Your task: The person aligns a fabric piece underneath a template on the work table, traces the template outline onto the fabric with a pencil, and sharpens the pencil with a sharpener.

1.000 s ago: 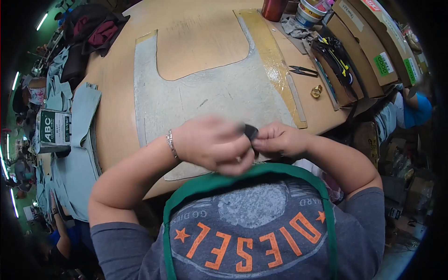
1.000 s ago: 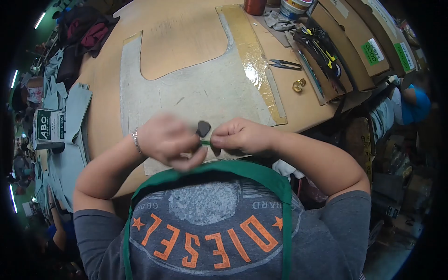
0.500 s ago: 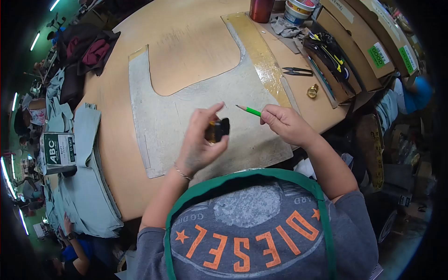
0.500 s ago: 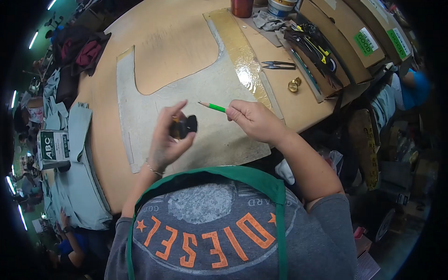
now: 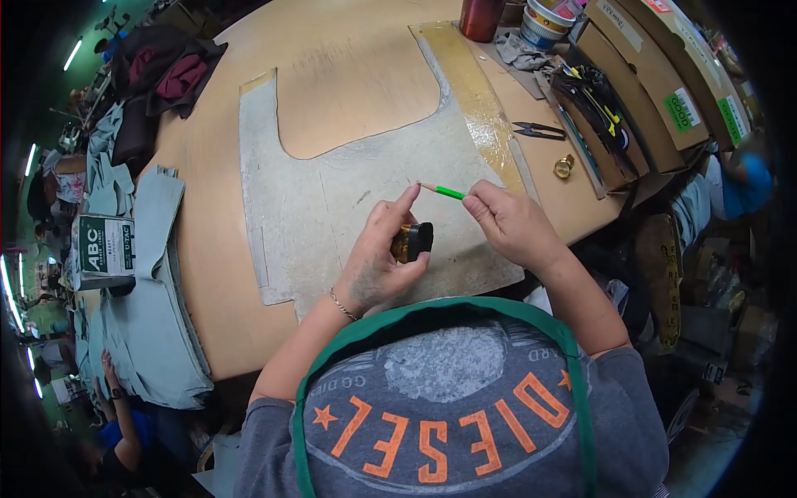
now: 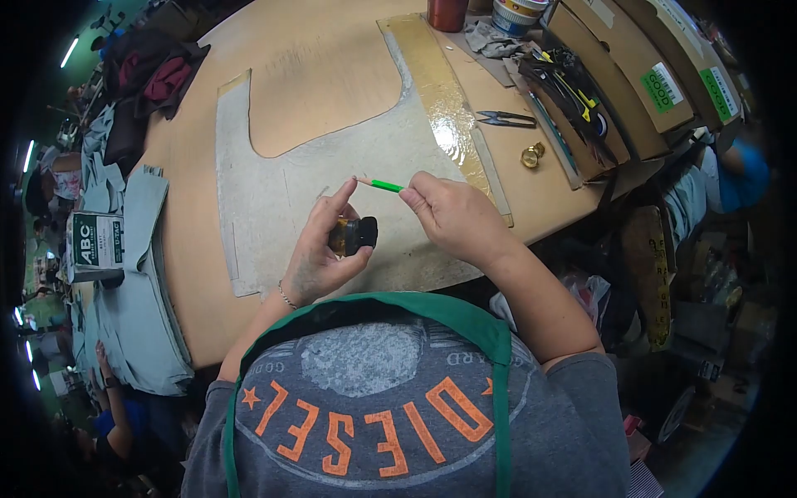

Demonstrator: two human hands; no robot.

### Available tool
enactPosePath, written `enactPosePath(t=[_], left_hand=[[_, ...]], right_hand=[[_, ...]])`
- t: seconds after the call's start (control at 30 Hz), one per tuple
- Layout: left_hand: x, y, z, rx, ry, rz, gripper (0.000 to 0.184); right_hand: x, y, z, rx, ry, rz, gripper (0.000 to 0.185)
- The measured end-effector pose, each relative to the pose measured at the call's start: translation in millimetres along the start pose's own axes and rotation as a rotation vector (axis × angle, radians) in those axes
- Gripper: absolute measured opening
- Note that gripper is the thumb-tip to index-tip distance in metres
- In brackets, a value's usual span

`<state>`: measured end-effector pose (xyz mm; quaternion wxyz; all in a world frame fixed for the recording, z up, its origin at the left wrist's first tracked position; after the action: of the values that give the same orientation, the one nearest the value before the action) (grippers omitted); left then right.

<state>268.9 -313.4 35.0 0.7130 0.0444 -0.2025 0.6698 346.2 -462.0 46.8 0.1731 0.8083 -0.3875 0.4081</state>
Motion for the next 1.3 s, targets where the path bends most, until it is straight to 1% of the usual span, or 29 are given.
enactPosePath(t=[0.2, 0.3, 0.4, 0.43, 0.5, 0.63, 0.73, 0.83, 0.93, 1.03, 1.1, 1.2, 1.3], left_hand=[[-2, 2, -3, 0.095, 0.101, 0.017, 0.080], [-2, 2, -2, 0.043, 0.019, 0.006, 0.081], [-1, 1, -4, 0.025, 0.055, 0.040, 0.081], [1, 1, -7, 0.090, 0.114, 0.053, 0.081], [5, 2, -13, 0.224, 0.229, 0.083, 0.080], [6, 2, -19, 0.353, 0.485, 0.112, 0.076], [4, 2, -16, 0.390, 0.489, 0.092, 0.076], [5, 2, -13, 0.400, 0.409, 0.069, 0.075], [5, 2, -11, 0.382, 0.297, 0.059, 0.073], [3, 0, -5, 0.094, -0.006, 0.101, 0.070], [3, -1, 2, 0.047, -0.121, 0.129, 0.069], [5, -2, 9, -0.082, -0.227, 0.136, 0.067], [6, 0, 14, -0.199, -0.290, 0.107, 0.065]], right_hand=[[2, 1, -6, 0.087, 0.071, 0.098, 0.025], [2, 1, -6, 0.159, 0.110, 0.196, 0.019], [7, 4, -9, 0.229, 0.165, 0.287, 0.013], [9, 5, -12, 0.246, 0.220, 0.293, 0.012], [16, 10, -20, 0.282, 0.326, 0.301, 0.015], [20, 18, -32, 0.382, 0.516, 0.292, 0.023], [18, 20, -37, 0.434, 0.622, 0.305, 0.026], [16, 20, -42, 0.479, 0.660, 0.320, 0.026], [12, 20, -47, 0.526, 0.674, 0.312, 0.027], [6, 21, -51, 0.551, 0.685, 0.313, 0.027], [2, 21, -50, 0.551, 0.680, 0.326, 0.028], [-1, 19, -45, 0.460, 0.527, 0.221, 0.023], [-5, 16, -38, 0.419, 0.240, 0.111, 0.016]])
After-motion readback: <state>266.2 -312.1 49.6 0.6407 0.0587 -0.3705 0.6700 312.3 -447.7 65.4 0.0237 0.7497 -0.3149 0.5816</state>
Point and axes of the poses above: each hand's wrist, its own y-axis away from the middle knuckle, its own x-axis out of the back of the hand, z = x × y, the point moved 5 cm from there along -y, towards the middle knuckle, and after that the axes turned 6 degrees about y, right-handed, at the moved point
